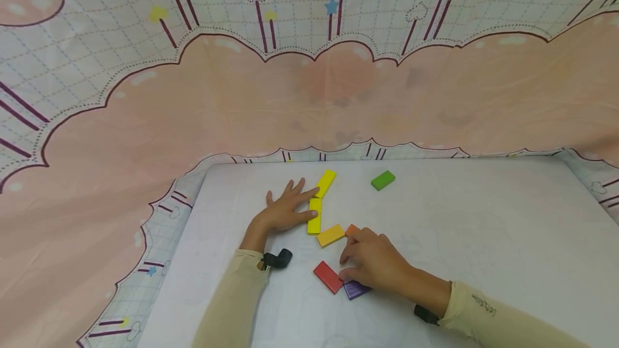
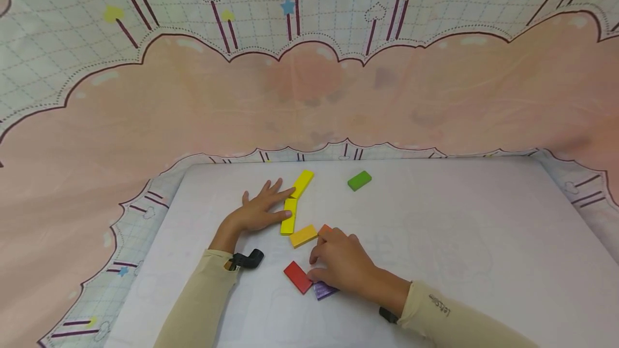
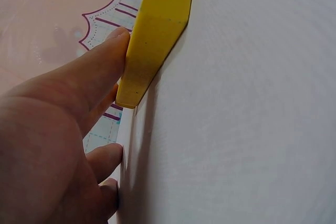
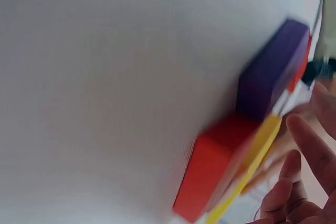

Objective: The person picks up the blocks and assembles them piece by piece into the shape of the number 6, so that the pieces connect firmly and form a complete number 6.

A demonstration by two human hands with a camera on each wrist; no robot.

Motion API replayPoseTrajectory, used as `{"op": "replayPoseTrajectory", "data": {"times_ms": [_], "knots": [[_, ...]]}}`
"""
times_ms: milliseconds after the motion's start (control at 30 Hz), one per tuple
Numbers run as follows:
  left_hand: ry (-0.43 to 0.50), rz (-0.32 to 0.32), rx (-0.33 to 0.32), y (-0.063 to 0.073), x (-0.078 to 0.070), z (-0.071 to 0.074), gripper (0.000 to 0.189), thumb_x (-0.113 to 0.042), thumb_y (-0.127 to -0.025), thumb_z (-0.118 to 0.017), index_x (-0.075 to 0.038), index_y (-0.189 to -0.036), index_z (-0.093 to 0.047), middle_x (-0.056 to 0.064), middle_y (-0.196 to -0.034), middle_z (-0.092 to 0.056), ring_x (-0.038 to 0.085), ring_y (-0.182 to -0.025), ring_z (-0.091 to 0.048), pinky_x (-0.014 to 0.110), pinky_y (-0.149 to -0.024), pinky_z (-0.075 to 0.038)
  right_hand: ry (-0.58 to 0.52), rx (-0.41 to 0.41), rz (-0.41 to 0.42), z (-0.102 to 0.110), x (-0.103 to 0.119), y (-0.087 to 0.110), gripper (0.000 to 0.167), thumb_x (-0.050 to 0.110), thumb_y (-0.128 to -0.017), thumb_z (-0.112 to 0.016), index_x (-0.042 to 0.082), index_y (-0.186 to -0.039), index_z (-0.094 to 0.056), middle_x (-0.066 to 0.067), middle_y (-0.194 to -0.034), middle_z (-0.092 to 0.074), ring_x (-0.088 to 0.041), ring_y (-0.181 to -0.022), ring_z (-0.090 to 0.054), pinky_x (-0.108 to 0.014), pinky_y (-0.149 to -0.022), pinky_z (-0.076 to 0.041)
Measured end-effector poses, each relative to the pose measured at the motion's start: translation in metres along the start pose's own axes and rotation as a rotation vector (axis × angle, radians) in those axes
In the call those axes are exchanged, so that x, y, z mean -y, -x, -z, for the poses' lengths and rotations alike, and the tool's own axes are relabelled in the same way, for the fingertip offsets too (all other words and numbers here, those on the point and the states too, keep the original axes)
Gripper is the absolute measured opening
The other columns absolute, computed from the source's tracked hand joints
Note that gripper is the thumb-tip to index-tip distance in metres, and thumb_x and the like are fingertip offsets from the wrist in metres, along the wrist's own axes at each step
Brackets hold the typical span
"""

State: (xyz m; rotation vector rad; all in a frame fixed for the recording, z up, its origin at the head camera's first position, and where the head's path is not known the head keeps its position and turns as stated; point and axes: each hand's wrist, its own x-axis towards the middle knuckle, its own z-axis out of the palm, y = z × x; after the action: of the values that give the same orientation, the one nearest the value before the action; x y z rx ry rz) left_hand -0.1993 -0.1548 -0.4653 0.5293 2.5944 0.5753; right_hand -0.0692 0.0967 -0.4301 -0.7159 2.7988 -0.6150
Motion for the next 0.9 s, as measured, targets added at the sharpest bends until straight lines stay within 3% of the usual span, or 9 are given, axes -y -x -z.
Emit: {"op": "replayPoseTrajectory", "data": {"times_ms": [200, 467, 667, 900], "knots": [[0.009, -0.001, 0.003, 0.001, -0.001, 0.001, 0.070, -0.058, -0.097, -0.057, -0.045, -0.159, -0.029, -0.002, -0.174, -0.004, 0.028, -0.161, 0.008, 0.076, -0.115, 0.014, -0.021, -0.099, -0.122, 0.022, -0.021, -0.013, 0.021, 0.039, -0.083, -0.085, 0.023, -0.096, -0.080, 0.009, -0.093, -0.062, -0.010, -0.089, -0.055, -0.025, -0.072, -0.051], [0.021, -0.008, 0.003, 0.001, 0.000, 0.000, 0.069, -0.057, -0.097, -0.058, -0.045, -0.159, -0.030, -0.002, -0.174, -0.005, 0.027, -0.161, 0.008, 0.076, -0.115, 0.015, -0.023, -0.246, -0.336, 0.042, -0.074, -0.036, 0.041, 0.040, -0.088, -0.080, 0.010, -0.116, -0.076, -0.010, -0.108, -0.065, -0.027, -0.101, -0.062, -0.043, -0.083, -0.058], [0.010, -0.006, 0.000, 0.000, 0.001, -0.001, 0.069, -0.058, -0.097, -0.058, -0.045, -0.159, -0.029, -0.002, -0.174, -0.005, 0.028, -0.161, 0.008, 0.076, -0.116, 0.014, 0.003, -0.270, -0.416, 0.044, -0.111, -0.049, 0.049, 0.043, -0.090, -0.076, 0.004, -0.121, -0.072, -0.020, -0.116, -0.061, -0.036, -0.105, -0.060, -0.050, -0.082, -0.057], [0.014, -0.007, -0.001, 0.001, 0.000, 0.000, 0.069, -0.057, -0.097, -0.058, -0.044, -0.159, -0.030, -0.002, -0.174, -0.004, 0.028, -0.161, 0.008, 0.076, -0.116, 0.014, 0.014, -0.236, -0.526, 0.048, -0.123, -0.066, 0.063, 0.047, -0.089, -0.075, 0.000, -0.130, -0.065, -0.024, -0.126, -0.057, -0.040, -0.111, -0.057, -0.055, -0.081, -0.057]]}}
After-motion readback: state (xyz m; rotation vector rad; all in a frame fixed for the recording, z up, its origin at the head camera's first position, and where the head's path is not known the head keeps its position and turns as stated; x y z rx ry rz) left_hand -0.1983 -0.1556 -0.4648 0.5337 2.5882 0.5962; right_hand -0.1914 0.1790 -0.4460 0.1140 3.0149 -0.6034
